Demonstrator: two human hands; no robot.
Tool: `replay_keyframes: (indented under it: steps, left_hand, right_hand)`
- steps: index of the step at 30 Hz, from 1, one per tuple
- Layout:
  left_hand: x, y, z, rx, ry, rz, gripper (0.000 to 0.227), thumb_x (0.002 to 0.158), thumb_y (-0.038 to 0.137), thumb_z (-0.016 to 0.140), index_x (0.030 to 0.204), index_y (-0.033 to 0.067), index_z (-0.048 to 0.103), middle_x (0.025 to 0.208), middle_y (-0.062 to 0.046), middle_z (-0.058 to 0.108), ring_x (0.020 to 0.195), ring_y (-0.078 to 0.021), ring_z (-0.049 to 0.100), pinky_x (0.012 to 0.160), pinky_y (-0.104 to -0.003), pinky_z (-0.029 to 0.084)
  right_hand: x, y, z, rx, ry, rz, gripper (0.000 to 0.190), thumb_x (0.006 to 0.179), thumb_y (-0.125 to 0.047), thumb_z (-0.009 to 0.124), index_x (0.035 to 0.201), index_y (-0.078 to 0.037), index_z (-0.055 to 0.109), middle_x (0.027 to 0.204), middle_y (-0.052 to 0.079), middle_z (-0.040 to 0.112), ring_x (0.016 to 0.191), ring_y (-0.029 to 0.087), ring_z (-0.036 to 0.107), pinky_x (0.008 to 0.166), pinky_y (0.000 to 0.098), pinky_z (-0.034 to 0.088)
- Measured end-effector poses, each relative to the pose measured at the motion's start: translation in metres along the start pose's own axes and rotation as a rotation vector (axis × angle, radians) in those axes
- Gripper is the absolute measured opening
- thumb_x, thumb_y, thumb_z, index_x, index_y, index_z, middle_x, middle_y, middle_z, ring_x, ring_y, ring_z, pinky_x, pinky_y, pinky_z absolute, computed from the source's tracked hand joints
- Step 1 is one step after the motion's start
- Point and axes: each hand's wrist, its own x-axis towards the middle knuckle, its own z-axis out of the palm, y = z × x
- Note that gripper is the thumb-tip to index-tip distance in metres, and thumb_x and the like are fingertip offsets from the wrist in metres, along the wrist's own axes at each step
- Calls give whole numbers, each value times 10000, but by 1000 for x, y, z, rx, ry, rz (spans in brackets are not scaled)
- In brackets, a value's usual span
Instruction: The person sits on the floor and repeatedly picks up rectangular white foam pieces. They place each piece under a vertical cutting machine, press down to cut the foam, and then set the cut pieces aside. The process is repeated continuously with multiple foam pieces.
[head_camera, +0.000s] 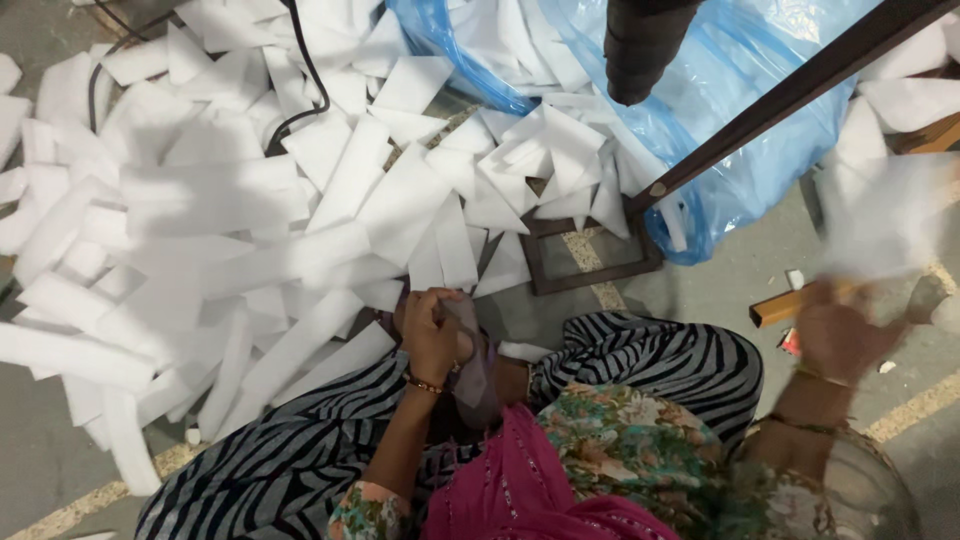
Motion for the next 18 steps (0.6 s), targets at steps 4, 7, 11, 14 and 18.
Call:
replay_keyframes:
  steps: [4, 7, 11, 14, 18]
  left_hand:
    - [3, -15, 7, -18, 57, 10, 374, 726, -137, 597, 992, 95, 721, 912, -53, 533, 747, -184, 541, 666, -307, 438]
    - [3, -13, 9, -28, 48, 9, 394, 715, -133, 561, 996, 102, 708, 959, -59, 536, 751, -191, 541, 662, -314, 450]
    - [2, -3, 4, 13, 60, 22, 376, 693, -122, 588, 950, 110, 734, 924, -78, 524, 734, -212, 538, 648, -337, 451]
    - [0, -3, -4, 47, 90, 56, 352, 685, -101, 615, 929, 116, 747, 832, -90, 539, 732, -231, 552, 658, -344, 446]
    - [3, -1, -8, -100, 30, -71, 175, 806, 54, 718, 968, 118, 708, 867, -60, 671, 723, -231, 651, 675, -322, 518]
  right_hand:
    - [23, 8, 5, -181, -140, -252, 486, 1155, -463, 530, 1489, -124, 431, 1450, 166, 497, 1160, 275, 632, 991, 374, 548]
    - [44, 82, 7, -441, -399, 44, 362, 1218, -305, 468, 1518, -109, 522, 1293, 56, 629, 1113, 162, 632, 961, 334, 513]
    - [39, 266, 29, -1018, -526, 465, 333, 1077, -271, 518, 1301, -58, 641, 1256, 81, 702, 1100, 184, 674, 952, 342, 531]
    - [25, 366, 57, -1829, -738, 294, 322, 989, -299, 682, 1286, -176, 690, 1220, 51, 720, 1078, 188, 668, 942, 343, 529]
    - [16, 418, 84, -1737, -610, 701, 362, 979, -301, 664, 1329, -210, 650, 1260, 85, 627, 1054, 231, 627, 861, 366, 565]
